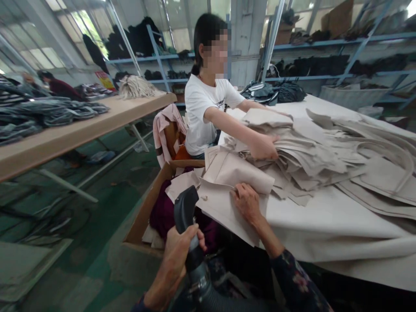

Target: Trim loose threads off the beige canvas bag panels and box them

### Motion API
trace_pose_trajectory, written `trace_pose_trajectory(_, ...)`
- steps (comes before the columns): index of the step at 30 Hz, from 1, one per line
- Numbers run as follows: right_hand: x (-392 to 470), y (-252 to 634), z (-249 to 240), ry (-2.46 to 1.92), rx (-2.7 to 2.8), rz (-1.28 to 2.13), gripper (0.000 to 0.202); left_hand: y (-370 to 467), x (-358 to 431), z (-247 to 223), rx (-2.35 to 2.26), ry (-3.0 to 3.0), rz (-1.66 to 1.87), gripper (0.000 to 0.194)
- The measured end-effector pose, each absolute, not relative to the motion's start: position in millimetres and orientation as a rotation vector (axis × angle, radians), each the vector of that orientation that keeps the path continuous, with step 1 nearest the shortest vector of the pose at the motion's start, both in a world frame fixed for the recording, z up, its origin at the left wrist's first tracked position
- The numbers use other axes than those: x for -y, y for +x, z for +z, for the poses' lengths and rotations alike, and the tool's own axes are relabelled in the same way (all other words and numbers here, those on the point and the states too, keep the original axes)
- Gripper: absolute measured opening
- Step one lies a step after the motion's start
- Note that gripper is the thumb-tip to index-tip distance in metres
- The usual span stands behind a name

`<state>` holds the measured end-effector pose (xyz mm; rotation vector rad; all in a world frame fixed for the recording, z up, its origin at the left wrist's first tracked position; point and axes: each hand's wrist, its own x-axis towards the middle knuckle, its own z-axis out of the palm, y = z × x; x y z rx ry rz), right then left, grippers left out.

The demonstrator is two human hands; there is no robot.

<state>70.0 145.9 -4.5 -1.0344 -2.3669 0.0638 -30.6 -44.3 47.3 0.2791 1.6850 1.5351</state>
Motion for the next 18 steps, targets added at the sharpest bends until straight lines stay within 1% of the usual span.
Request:
trace_pose_trajectory(5,-144.5,73.8,-2.8,-0.986,2.358,0.089,0.003,-20.1,28.0,35.5,-1.585,0.303,1.458,0.028)
trace_pose_trajectory(11,-140.8,67.5,1.5,-1.016,2.377,0.117,0.005,-34.7,41.9,36.7,-1.718,0.268,1.621,0.03)
trace_pose_trajectory(16,-117.2,14.0,1.9,-1.015,2.371,0.102,0.008,-38.3,59.7,41.0,-1.732,0.312,1.635,0.035)
trace_pose_trajectory(18,-104.4,-14.8,1.2,-0.977,2.392,0.225,0.01,-39.6,62.5,41.2,-1.757,0.344,1.592,0.037)
